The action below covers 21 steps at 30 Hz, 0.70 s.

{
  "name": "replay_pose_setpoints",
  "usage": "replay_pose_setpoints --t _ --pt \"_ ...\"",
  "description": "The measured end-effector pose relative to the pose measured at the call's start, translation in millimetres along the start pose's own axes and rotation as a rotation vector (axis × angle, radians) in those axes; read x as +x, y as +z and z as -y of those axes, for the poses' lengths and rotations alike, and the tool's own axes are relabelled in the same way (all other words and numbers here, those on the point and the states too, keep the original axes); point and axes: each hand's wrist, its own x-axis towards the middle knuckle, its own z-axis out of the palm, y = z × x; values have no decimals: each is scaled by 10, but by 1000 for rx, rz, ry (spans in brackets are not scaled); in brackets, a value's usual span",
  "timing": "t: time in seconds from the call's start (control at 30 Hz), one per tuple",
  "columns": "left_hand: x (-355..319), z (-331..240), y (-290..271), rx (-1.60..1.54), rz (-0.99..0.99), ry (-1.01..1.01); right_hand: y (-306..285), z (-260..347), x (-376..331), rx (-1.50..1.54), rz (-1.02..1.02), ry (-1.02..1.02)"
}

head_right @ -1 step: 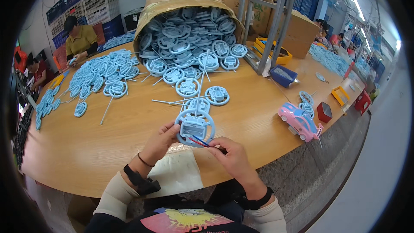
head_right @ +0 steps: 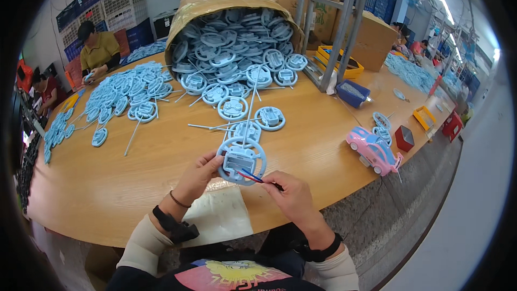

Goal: The person assembles light blue plastic components by inserting a small rectangular piece into a circular frame using a red and blue tool. The person repeatedly picks up a frame, inserts the piece, and places the assembled unit on the table. The task continues with multiple units being processed one at a time.

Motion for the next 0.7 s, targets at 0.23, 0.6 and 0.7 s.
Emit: replay_pose_setpoints --t 0.23,0.6,0.7 --pt "-72 -32 81 33 5 -47 -121 63 10 -354 -9 -201" --pt "-84 -35 57 -43 -13 -116 -131 94 -13 -433 -49 -285" --pt "-98 -29 68 -77 15 -135 -89 67 15 -401 -47 -306"
